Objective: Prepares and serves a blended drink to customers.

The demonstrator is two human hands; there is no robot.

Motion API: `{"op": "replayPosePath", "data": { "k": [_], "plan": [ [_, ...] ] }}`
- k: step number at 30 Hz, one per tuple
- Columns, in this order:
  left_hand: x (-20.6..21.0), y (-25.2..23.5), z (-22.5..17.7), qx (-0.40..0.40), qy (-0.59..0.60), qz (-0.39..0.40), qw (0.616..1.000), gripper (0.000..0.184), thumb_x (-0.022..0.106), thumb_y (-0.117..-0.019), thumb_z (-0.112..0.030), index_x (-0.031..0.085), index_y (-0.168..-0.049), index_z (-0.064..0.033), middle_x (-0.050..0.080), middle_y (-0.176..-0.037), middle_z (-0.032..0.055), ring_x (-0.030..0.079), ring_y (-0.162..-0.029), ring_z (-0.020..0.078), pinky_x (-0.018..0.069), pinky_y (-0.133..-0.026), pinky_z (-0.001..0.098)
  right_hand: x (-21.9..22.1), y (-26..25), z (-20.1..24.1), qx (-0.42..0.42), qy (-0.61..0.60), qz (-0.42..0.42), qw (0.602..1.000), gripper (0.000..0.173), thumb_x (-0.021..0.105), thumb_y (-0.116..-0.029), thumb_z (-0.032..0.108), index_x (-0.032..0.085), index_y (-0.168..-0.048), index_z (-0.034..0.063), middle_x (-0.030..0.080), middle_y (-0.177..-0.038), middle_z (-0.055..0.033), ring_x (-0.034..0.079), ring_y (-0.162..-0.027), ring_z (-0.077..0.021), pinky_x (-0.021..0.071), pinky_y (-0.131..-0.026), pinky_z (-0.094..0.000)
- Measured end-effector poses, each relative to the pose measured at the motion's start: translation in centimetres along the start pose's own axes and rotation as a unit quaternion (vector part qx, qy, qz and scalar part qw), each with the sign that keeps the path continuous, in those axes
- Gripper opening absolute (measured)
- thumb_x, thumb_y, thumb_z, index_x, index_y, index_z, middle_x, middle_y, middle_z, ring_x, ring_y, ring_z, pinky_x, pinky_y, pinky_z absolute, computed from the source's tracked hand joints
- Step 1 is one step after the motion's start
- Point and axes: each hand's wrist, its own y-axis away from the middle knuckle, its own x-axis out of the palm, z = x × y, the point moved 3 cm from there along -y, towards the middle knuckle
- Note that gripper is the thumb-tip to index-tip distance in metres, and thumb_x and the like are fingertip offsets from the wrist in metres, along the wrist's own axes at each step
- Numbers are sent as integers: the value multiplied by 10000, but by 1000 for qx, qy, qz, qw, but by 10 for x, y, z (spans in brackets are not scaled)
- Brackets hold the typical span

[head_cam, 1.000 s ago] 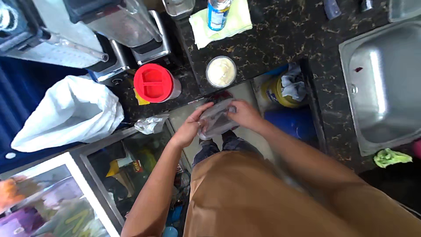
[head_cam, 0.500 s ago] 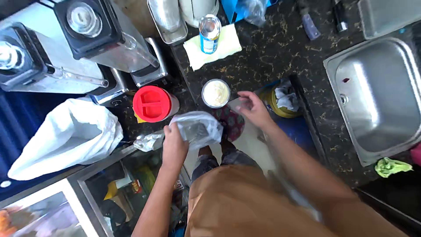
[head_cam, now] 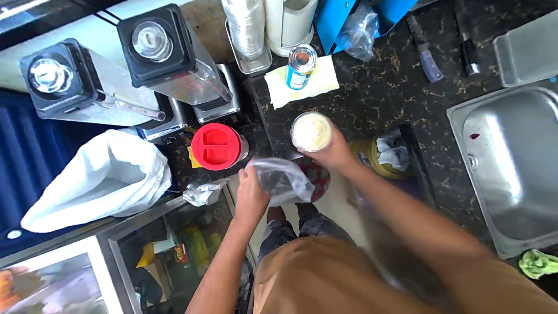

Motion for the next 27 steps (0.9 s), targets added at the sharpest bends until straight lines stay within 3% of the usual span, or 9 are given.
{"op": "replayPosePath", "data": {
  "k": [5,8,10,14,18,23,27],
  "plan": [
    [-1,-63,-59,33,49,-11,998,847,883,-712,-113,456,-1436,-7,498,-1371,308,623,-1125,459,557,-896,617,-47,-6,74,0,27,-32,999,1007,968,-678,305,422,-1489,62,624,-1355,-94,611,-1249,-126,513,-1093,-343],
    [8,-98,-73,60,112,-3,992,872,885,-704,-145,446,-1446,-15,539,-1333,308,610,-1144,463,538,-908,641,-40,1,87,33,-2,-45,998,1017,970,-668,325,428,-1488,62,641,-1327,-79,627,-1221,-113,538,-1069,-344],
    [14,-111,-70,85,128,13,988,865,889,-708,-192,465,-1442,-16,570,-1307,307,613,-1142,457,524,-922,648,-21,5,77,56,-28,-54,997,990,969,-668,300,452,-1477,58,653,-1311,-92,636,-1211,-130,545,-1061,-360],
    [17,-115,-58,87,43,48,994,781,872,-717,-175,510,-1390,-12,592,-1281,281,621,-1137,437,528,-920,629,17,-1,38,115,2,-49,992,943,962,-693,288,468,-1472,91,653,-1323,-112,628,-1241,-198,520,-1078,-438],
    [18,-114,-51,81,-5,66,994,832,867,-721,-143,467,-1445,-53,561,-1318,273,617,-1140,438,544,-903,619,39,-5,7,97,25,-60,993,943,962,-687,299,475,-1464,78,640,-1340,-131,622,-1250,-227,512,-1082,-466],
    [14,-112,-55,68,-56,89,992,907,855,-707,-89,403,-1493,-70,508,-1351,302,649,-1051,456,568,-839,614,47,-9,2,81,34,-87,992,959,965,-670,273,477,-1465,51,627,-1361,-149,610,-1267,-241,494,-1099,-455],
    [11,-113,-53,74,-46,78,993,849,851,-734,-127,442,-1478,-98,495,-1368,299,655,-1037,448,572,-828,611,49,-8,1,84,62,-72,992,998,959,-695,248,419,-1516,69,560,-1445,-154,561,-1330,-250,474,-1128,-446]
  ]
}}
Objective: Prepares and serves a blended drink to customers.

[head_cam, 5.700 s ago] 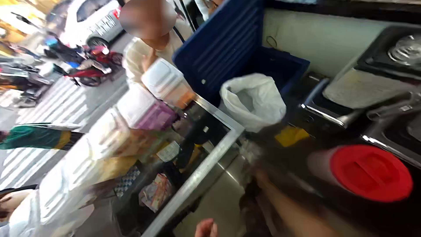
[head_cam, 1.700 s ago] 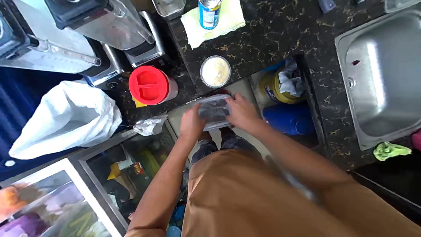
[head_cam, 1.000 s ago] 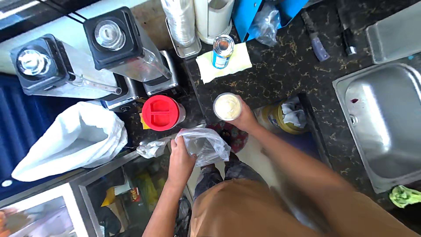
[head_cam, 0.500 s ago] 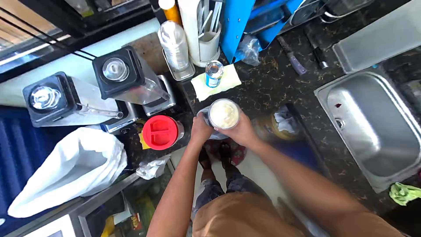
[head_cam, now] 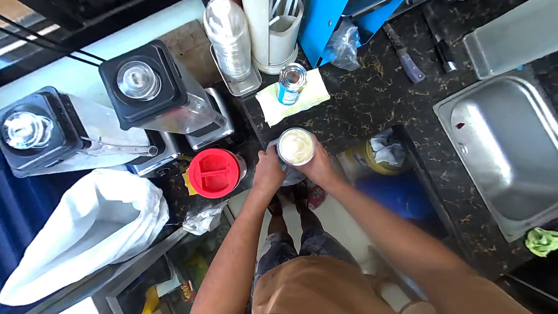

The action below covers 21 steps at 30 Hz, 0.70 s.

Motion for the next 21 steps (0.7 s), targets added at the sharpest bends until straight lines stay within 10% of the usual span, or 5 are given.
{"op": "replayPosePath", "data": {
  "k": [3,7,10,16,21],
  "plan": [
    [-6,3,4,18,26,-13,999,828,824,-739,-98,461,-1482,-129,464,-1394,282,644,-1067,422,581,-837,584,-24,15,9,8,40,-42,998,902,857,-742,62,431,-1536,110,485,-1463,-178,532,-1316,-303,529,-1048,-469],
    [-13,2,5,30,54,-3,998,845,828,-751,-120,448,-1505,-150,435,-1434,287,633,-1113,409,573,-896,553,-42,24,2,99,90,-71,989,725,892,-754,322,594,-1389,136,508,-1366,-212,511,-1258,-381,482,-1025,-559],
    [-26,4,-3,55,75,-20,995,766,779,-804,-111,476,-1505,-167,496,-1397,270,621,-1142,413,553,-919,587,-48,0,10,132,113,-25,984,244,663,-1001,263,734,-1137,74,687,-1137,-156,676,-1043,-297,559,-929,-510],
    [-55,32,-9,124,80,-73,986,951,768,-777,-40,330,-1602,-219,564,-1323,253,610,-1174,405,540,-960,581,-98,-11,80,92,125,-55,986,273,523,-1079,337,699,-1150,140,720,-975,-96,704,-876,-273,575,-780,-552],
    [-89,83,-20,119,-27,-118,985,674,681,-832,7,513,-1461,-168,605,-1298,213,673,-1073,376,576,-886,558,-144,0,102,73,106,66,990,249,550,-1067,329,715,-1110,147,696,-883,-48,672,-792,-192,572,-758,-471]
  ]
}}
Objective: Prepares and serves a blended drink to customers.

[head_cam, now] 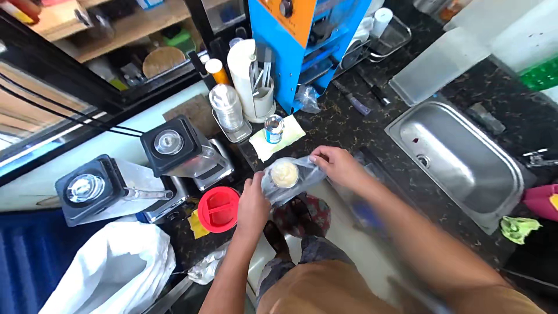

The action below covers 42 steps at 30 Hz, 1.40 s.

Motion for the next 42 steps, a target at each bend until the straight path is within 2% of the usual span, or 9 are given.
{"op": "replayPosePath", "data": {
  "k": [3,7,14,21,25,28,33,39,42],
  "plan": [
    [-27,11,8,-42,11,-65,997,394,631,-918,-78,596,-1310,-53,699,-1084,214,706,-955,392,563,-820,615,-38,-1,12,-49,-23,41,998,229,609,-1041,334,747,-1094,159,694,-916,-24,655,-807,-143,561,-772,-406],
    [-35,15,4,-17,252,-141,957,196,571,-959,-162,714,-1078,-99,710,-803,-9,671,-682,101,579,-630,329,-32,-93,17,-66,-149,-96,982,274,606,-1036,284,715,-1190,85,684,-1137,-121,702,-917,-237,615,-803,-460],
    [-41,34,-35,45,245,-278,928,174,599,-877,-131,727,-990,-96,691,-922,-26,663,-822,63,578,-714,246,42,-254,46,-55,-287,-159,943,314,662,-988,266,692,-1223,61,729,-961,-108,715,-765,-230,622,-694,-446],
    [-35,30,-52,115,506,-205,830,305,563,-931,27,507,-1231,16,630,-792,43,662,-716,163,594,-684,320,39,-275,65,-94,-313,-203,923,246,666,-996,252,699,-1153,66,693,-809,-68,677,-616,-178,614,-576,-376],
    [-27,21,-57,104,563,-174,801,506,558,-978,-1,370,-1448,4,700,-1073,138,634,-672,150,531,-557,270,11,-246,66,-177,-259,-270,910,259,597,-1001,224,664,-1152,25,714,-943,-93,695,-698,-183,621,-629,-388],
    [-19,19,-35,71,596,-208,772,560,511,-1025,-84,314,-1549,-99,692,-1250,115,615,-655,108,495,-542,236,-39,-173,82,-374,-216,-317,845,235,575,-1025,92,612,-1192,-69,710,-1024,-119,664,-732,-131,587,-627,-312],
    [-5,23,7,48,677,-230,698,511,348,-1085,-153,256,-1588,-184,637,-1350,123,548,-563,59,478,-536,209,-50,-54,125,-524,-152,-145,826,143,607,-986,71,632,-1089,-25,721,-985,-75,671,-789,-72,585,-664,-245],
    [-8,24,-5,95,717,-184,666,519,365,-1090,-227,249,-1596,-230,608,-1388,125,555,-576,81,476,-522,213,51,-58,110,-541,35,88,836,148,651,-950,122,748,-1053,80,719,-915,-27,677,-807,-123,600,-727,-319],
    [-17,27,-12,92,684,-170,703,520,416,-1076,-196,291,-1581,-201,657,-1282,113,595,-618,114,508,-541,242,81,-68,90,-524,214,187,803,162,629,-964,162,760,-1051,124,731,-915,-31,701,-902,-213,589,-775,-428]
  ]
}}
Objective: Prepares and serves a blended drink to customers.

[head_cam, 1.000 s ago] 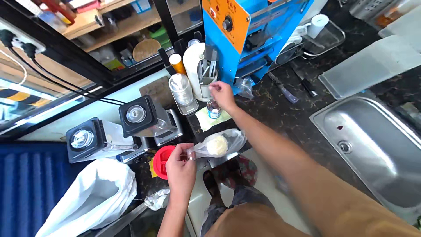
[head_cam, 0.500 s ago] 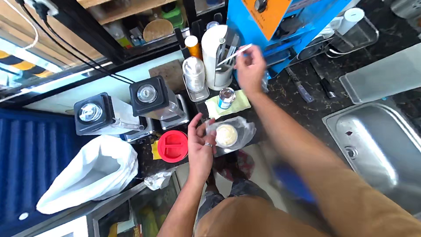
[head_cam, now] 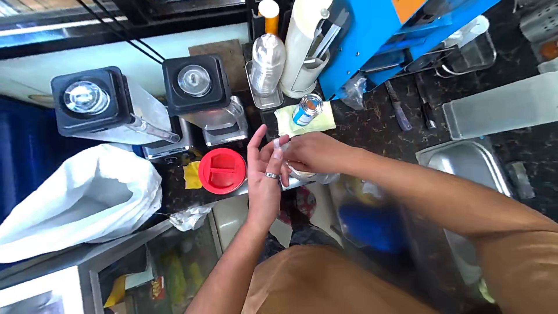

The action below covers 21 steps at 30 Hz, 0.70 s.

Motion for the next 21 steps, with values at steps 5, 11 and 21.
{"op": "replayPosePath", "data": {
  "k": [5,11,21],
  "plan": [
    [14,-15,-55,-35,-500,88,861,383,681,-937,-225,630,-1316,-208,639,-834,-16,619,-726,136,549,-660,366,-48,25,-2,-8,59,97,994,350,669,-946,484,763,-985,149,705,-994,-32,653,-991,-242,530,-883,-462],
    [64,-33,-69,38,-878,212,427,214,739,-818,-10,703,-1028,6,696,-919,179,651,-949,404,454,-925,610,-96,87,4,-66,164,134,975,104,655,-979,159,732,-978,90,660,-1160,-122,636,-1070,-325,540,-869,-495],
    [64,-34,2,-308,-263,3,914,634,276,-1069,-619,597,-853,-116,476,-618,-18,422,-490,82,365,-465,241,-82,46,-7,170,-359,72,915,218,588,-1048,193,710,-1124,29,725,-920,-96,704,-781,-171,607,-763,-393]
  ]
}}
